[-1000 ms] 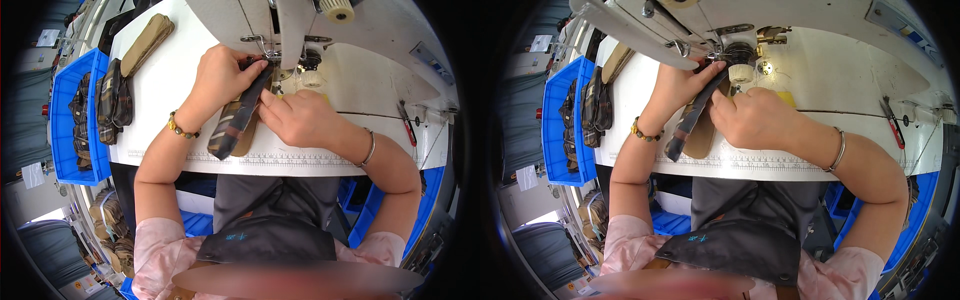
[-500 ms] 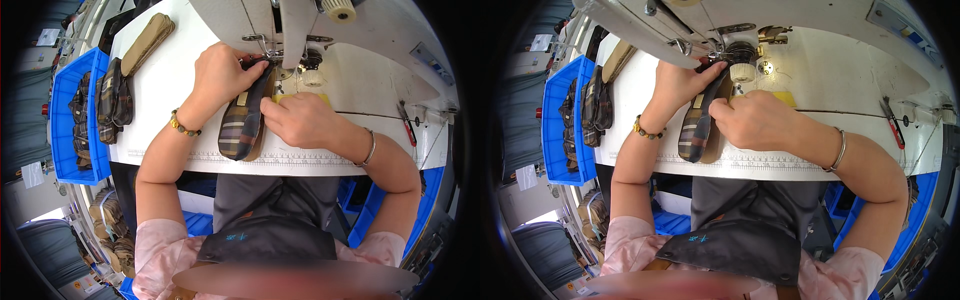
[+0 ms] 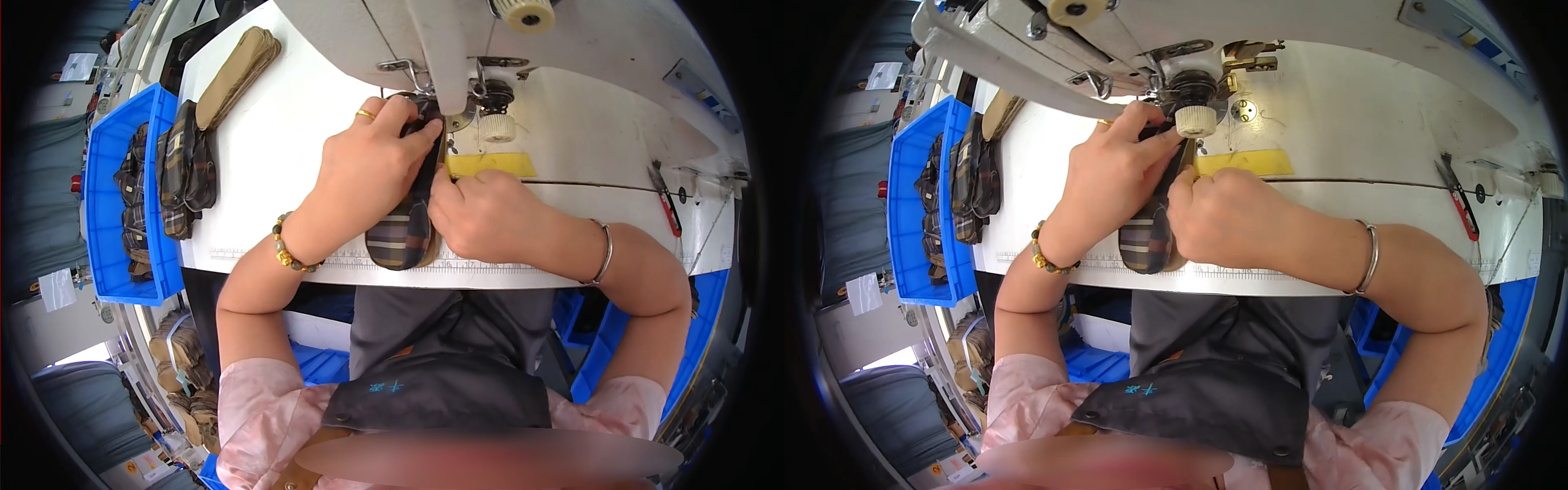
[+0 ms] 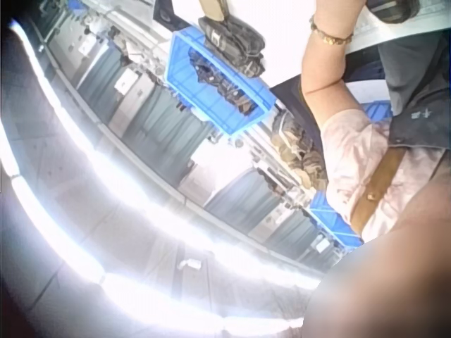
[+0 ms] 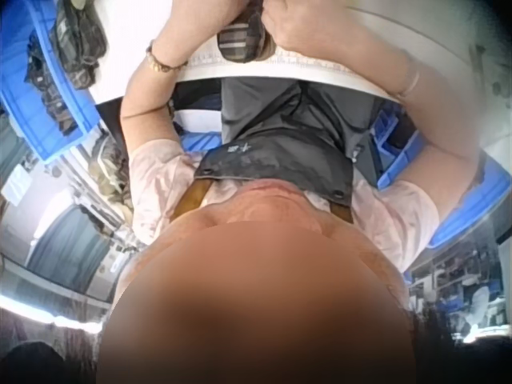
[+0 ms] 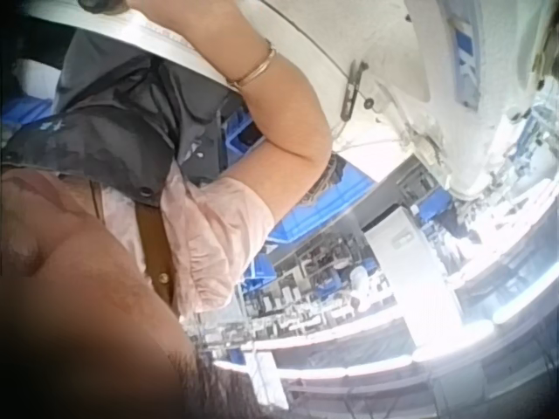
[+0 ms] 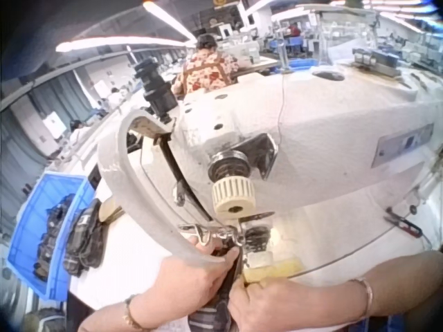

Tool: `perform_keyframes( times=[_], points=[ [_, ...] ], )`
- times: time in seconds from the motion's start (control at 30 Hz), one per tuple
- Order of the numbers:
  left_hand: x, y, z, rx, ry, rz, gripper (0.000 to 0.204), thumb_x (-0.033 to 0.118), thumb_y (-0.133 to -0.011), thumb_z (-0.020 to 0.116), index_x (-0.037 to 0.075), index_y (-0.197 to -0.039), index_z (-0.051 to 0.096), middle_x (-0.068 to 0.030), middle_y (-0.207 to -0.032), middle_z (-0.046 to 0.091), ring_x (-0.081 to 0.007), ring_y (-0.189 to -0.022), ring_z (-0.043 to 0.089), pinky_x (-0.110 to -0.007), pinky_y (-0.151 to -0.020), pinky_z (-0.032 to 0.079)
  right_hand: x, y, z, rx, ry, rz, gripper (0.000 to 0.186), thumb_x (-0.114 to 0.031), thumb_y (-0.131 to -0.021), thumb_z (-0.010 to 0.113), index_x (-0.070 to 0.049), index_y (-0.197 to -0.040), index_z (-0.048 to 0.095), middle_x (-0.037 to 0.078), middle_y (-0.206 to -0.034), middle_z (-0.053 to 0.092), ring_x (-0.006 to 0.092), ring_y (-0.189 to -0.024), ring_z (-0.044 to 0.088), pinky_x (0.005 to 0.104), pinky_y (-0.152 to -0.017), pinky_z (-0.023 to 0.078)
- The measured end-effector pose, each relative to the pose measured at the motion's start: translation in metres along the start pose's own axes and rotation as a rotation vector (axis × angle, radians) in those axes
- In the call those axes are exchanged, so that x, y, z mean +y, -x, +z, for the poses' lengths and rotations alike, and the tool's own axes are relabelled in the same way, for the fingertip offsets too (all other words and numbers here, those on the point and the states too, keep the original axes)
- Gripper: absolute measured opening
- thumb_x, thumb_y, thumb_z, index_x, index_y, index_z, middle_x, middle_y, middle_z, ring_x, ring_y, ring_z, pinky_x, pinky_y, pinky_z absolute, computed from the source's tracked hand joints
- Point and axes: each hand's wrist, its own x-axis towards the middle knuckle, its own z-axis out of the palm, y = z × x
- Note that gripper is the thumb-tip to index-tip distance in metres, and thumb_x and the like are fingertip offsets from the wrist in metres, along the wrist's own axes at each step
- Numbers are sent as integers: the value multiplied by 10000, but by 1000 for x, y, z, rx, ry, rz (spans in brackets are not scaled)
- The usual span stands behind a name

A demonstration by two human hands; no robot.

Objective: The recorder uses an industrial sewing machine to assemble camouflage-patterned fabric pieces into a pouch.

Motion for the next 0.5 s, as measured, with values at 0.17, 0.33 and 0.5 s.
perform_keyframes(
  times=[0.17,0.33,0.5],
  points=[
    [5,2,6,30,-22,5,307,136,-792,708,123,-1096,747,-37,-970,579,-229,-872,599,-322,-579,556,-1,2,-3,-3,-10,-10,247,-221,-676,669,17,-721,721,280,-880,703,199,-541,639,299,-436,481],
    [5,0,8,45,-15,-8,294,143,-798,716,130,-1090,753,-44,-974,578,-240,-876,599,-334,-579,557,2,4,2,-3,20,15,279,-197,-629,674,52,-741,726,306,-860,695,192,-508,632,317,-426,496],
    [3,-5,6,20,65,-90,241,170,-846,721,122,-1078,765,-69,-1068,609,-269,-948,619,-372,-662,576,8,4,5,6,-30,49,314,-178,-618,665,92,-768,723,365,-902,683,223,-501,633,340,-412,498]
  ],
)
